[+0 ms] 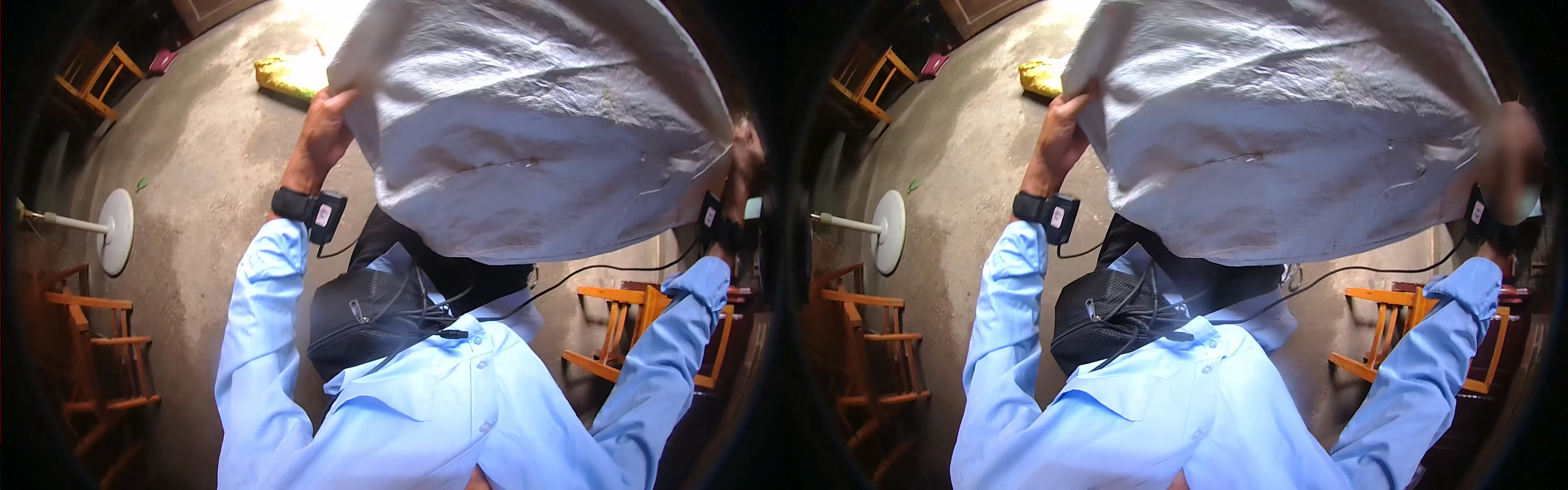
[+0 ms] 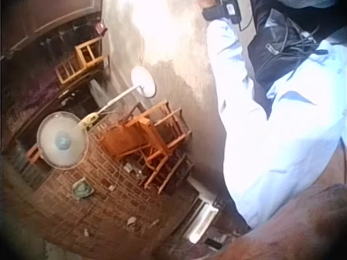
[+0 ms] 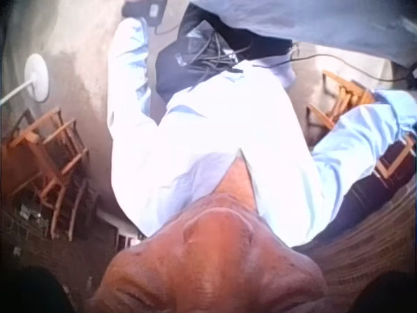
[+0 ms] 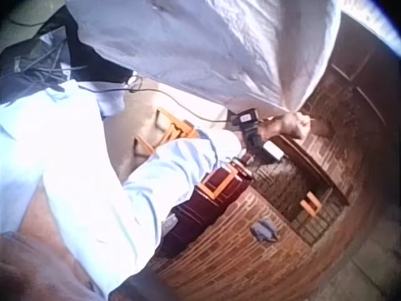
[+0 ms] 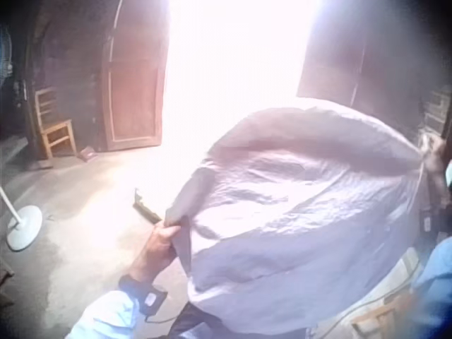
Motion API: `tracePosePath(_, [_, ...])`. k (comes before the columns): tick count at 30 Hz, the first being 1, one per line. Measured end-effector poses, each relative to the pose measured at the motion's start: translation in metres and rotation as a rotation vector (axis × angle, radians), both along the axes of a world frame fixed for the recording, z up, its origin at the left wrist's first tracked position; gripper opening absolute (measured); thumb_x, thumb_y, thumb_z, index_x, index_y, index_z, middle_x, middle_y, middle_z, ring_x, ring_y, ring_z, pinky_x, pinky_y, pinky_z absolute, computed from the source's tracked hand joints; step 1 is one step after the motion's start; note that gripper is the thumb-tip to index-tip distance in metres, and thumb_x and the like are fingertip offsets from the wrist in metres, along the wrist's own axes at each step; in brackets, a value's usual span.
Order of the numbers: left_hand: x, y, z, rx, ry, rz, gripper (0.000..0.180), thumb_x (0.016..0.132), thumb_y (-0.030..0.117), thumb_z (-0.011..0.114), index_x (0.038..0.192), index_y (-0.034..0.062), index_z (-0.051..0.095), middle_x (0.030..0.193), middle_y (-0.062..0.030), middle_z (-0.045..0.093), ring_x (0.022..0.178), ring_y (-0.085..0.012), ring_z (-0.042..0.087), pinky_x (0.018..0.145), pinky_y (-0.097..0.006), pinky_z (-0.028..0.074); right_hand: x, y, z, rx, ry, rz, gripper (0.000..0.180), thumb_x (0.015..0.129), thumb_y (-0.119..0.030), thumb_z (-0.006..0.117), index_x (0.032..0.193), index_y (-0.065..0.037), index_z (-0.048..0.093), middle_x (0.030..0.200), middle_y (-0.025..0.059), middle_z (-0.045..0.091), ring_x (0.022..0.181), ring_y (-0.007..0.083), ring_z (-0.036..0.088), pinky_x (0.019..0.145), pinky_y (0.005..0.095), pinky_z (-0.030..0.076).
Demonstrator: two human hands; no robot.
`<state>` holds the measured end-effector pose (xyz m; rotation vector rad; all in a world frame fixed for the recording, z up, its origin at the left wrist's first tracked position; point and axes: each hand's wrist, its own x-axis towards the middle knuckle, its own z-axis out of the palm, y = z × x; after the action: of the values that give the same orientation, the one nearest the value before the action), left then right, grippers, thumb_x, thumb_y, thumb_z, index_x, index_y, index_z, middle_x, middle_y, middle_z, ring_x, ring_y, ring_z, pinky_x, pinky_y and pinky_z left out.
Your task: Repair a hole in a large white woven bag using a patch and needle.
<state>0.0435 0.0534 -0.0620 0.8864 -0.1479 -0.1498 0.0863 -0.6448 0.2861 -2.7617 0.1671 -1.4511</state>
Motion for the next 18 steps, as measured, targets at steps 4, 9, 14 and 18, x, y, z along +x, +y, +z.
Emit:
tracePosePath(4, [0.02,-0.017,-0.019,0.068,0.078,-0.028,0.035,0.101,0.018,0.065,0.129,-0.0026,0.059,0.117,-0.0093,0.07,0.102,-0.0165,0.069,0.09,-0.032,0.058,0.04,-0.07,-0.123,0.272,0.14,-0.058,0.036,0.101,-0.033,0.062,0.116,-0.002,0.075,0.096,0.0097,0.077,0.086,0.0157,0.069,0.081,0.0312,0.054])
tracePosePath(9, [0.023,-0.019,-0.014,0.12,0.148,-0.046,0.037,0.101,0.019,0.064,0.128,-0.0067,0.059,0.114,-0.013,0.069,0.097,-0.019,0.07,0.086,-0.032,0.058,0.046,-0.084,-0.213,0.322,0.223,-0.125,0.035,0.097,-0.029,0.065,0.111,0.001,0.075,0.092,0.0071,0.076,0.08,0.0135,0.068,0.075,0.0288,0.053])
tracePosePath(14, [0.026,-0.028,0.001,0.057,0.197,-0.108,0.04,0.102,0.021,0.063,0.13,-0.0081,0.058,0.116,-0.0151,0.069,0.1,-0.0206,0.071,0.086,-0.032,0.061,0.036,-0.083,-0.258,0.455,0.247,-0.094,0.033,0.097,-0.027,0.066,0.113,0.0,0.074,0.082,0.0047,0.071,0.07,0.0111,0.065,0.064,0.0278,0.053])
tracePosePath(18, [0.021,-0.03,-0.007,0.007,0.223,-0.148,0.041,0.102,0.02,0.062,0.131,-0.0091,0.057,0.118,-0.0155,0.069,0.101,-0.0205,0.071,0.085,-0.032,0.061,-0.001,-0.056,-0.293,0.627,0.325,0.056,0.032,0.098,-0.027,0.065,0.114,0.0,0.073,0.08,0.0049,0.069,0.068,0.0117,0.067,0.061,0.0266,0.054])
